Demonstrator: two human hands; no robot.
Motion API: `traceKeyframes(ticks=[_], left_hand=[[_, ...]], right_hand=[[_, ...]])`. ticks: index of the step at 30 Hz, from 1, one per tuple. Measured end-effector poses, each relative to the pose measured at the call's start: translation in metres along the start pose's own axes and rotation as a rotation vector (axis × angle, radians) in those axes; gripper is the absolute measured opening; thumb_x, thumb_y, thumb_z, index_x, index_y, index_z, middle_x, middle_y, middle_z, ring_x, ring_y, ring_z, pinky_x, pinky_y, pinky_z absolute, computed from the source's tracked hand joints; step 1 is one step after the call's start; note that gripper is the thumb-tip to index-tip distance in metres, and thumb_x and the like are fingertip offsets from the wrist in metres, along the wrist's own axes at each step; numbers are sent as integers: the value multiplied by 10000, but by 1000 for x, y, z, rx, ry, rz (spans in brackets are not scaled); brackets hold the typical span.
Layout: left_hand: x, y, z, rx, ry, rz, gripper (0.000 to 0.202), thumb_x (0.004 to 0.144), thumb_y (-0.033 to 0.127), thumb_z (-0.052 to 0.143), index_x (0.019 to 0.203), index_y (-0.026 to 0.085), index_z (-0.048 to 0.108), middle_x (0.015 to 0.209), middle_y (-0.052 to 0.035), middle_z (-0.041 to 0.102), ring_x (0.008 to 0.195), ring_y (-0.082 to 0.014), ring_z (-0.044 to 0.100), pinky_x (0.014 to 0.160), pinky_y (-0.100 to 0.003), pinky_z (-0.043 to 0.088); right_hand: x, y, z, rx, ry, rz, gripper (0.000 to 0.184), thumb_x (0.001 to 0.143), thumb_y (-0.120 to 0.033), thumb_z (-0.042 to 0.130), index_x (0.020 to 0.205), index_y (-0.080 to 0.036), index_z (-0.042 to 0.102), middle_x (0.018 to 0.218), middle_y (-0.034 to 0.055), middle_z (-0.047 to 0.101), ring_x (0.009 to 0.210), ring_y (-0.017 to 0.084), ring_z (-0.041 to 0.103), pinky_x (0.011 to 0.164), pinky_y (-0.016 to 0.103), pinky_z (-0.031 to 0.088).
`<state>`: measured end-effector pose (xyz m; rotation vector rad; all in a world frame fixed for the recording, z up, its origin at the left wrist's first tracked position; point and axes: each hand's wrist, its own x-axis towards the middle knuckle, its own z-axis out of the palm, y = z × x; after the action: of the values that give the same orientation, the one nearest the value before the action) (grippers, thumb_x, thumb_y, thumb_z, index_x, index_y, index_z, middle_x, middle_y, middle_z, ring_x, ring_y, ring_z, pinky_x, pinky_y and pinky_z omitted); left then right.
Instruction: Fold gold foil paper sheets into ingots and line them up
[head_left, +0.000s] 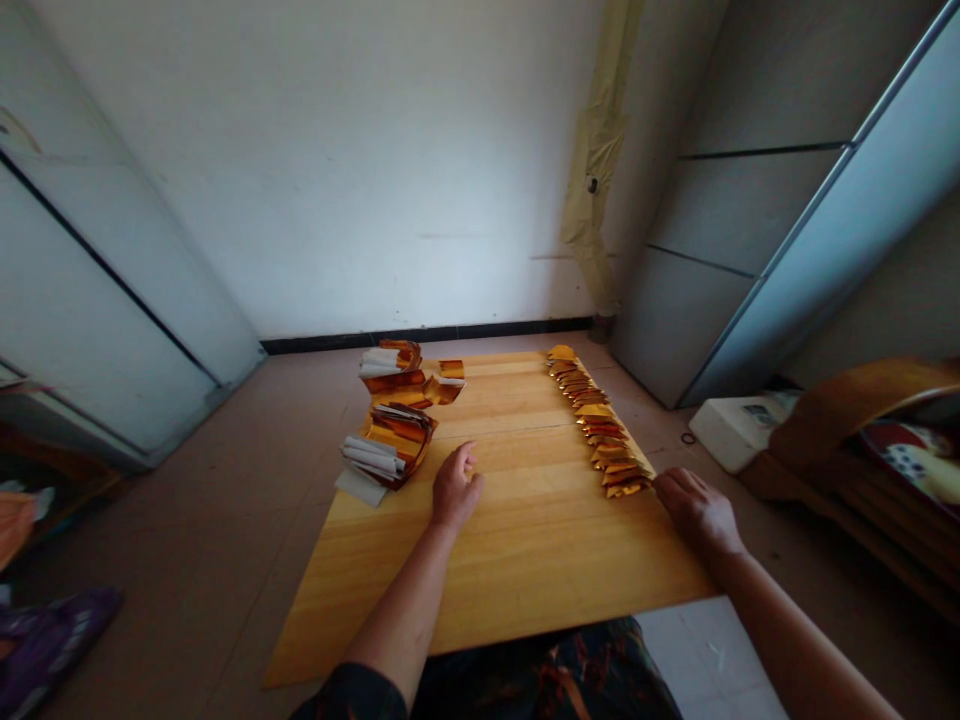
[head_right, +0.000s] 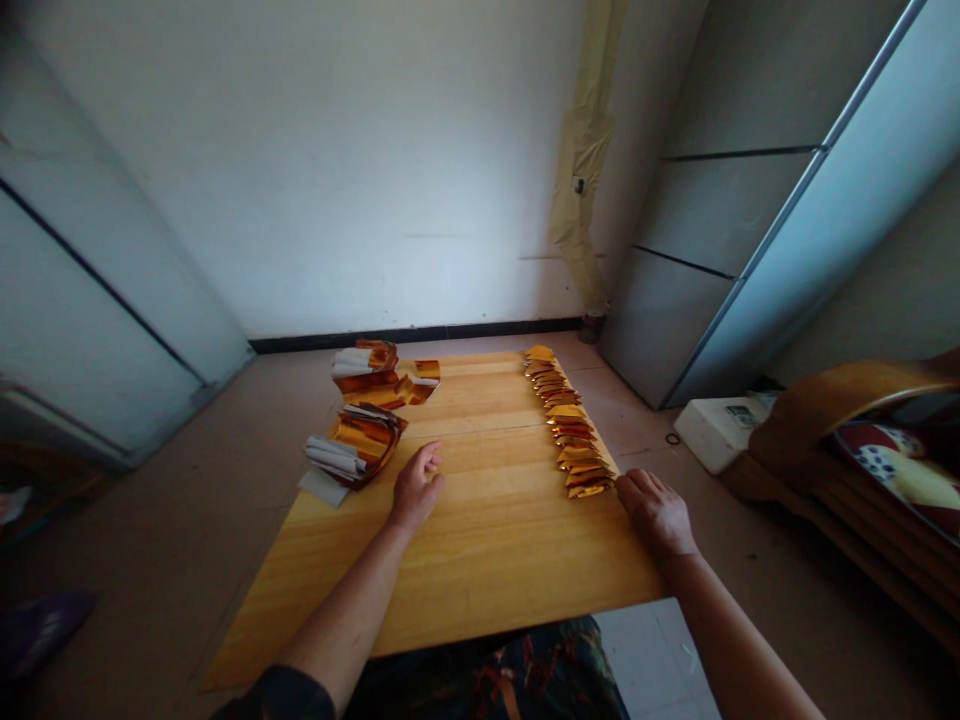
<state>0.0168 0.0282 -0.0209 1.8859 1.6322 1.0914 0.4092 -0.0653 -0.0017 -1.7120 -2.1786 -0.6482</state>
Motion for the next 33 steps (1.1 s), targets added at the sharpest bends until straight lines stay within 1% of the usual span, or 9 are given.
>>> traceKeyframes(ticks=[7, 14, 17, 21, 23, 25, 27, 30, 33], left_hand=[[-1, 1, 0, -2, -9, -5, 520, 673, 120, 496, 1185, 197, 537, 913, -10, 609, 802, -137, 557, 795, -257, 469], [-2, 2, 2, 27, 4, 52, 488, 666, 77, 492, 1137, 183, 565, 921, -22, 616, 829, -145, 560, 810, -263, 473], [-2, 2, 3, 85, 30, 145, 410, 669, 33, 472, 1027, 179, 607, 948, -40, 620, 926, -166, 557, 869, -284, 464], [5, 11, -5, 248, 16, 238, 342, 702, 26, 477, 957, 187, 637, 976, -52, 620, 977, -173, 548, 894, -282, 449], [13, 20, -14, 389, 34, 208, 315, 737, 62, 483, 981, 178, 647, 1037, -74, 615, 1012, -191, 542, 910, -300, 434], [21, 30, -28, 581, 18, 122, 272, 777, 121, 474, 966, 165, 665, 1043, -107, 619, 1002, -228, 554, 882, -345, 431], [28, 37, -44, 735, -85, 15, 235, 800, 183, 468, 859, 153, 694, 905, -123, 650, 918, -254, 588, 829, -378, 427], [38, 41, -72, 843, -116, -37, 291, 838, 224, 426, 859, 146, 705, 881, -131, 679, 907, -258, 599, 838, -391, 392], [46, 34, -99, 910, -102, -77, 288, 834, 267, 439, 871, 179, 711, 975, -121, 690, 1004, -275, 568, 955, -451, 304]], right_hand=[[-1, -1, 6, -18, 21, -6, 244, 899, -275, 450, 850, -191, 674, 847, 62, 652, 732, 141, 591, 610, 222, 402], [-5, -14, -4, 19, 99, 13, 254, 836, -158, 448, 921, -193, 685, 956, 78, 665, 784, 162, 616, 663, 236, 449], [20, -30, -16, 136, 138, 57, 254, 846, -199, 458, 978, -187, 674, 941, 78, 673, 794, 165, 626, 668, 235, 460], [86, -45, -36, 345, 363, 419, 473, 838, -297, 500, 1286, -144, 498, 825, 36, 679, 593, 131, 594, 559, 219, 446], [121, -56, -45, 396, 437, 486, 483, 833, -311, 507, 1284, -138, 501, 812, 34, 682, 590, 135, 589, 564, 226, 444], [146, -74, -48, 468, 394, 358, 383, 851, -296, 475, 1190, -154, 581, 829, 43, 683, 637, 138, 602, 611, 231, 454], [158, -101, -43, 527, 289, 190, 322, 875, -259, 433, 1121, -174, 623, 866, 54, 683, 687, 140, 614, 647, 230, 458], [154, -145, -20, 597, 130, 34, 285, 886, -215, 423, 1067, -184, 641, 866, 52, 677, 717, 134, 620, 657, 214, 455], [143, -180, 6, 632, -8, -48, 278, 889, -186, 415, 1044, -196, 645, 861, 51, 669, 733, 128, 619, 670, 203, 449]])
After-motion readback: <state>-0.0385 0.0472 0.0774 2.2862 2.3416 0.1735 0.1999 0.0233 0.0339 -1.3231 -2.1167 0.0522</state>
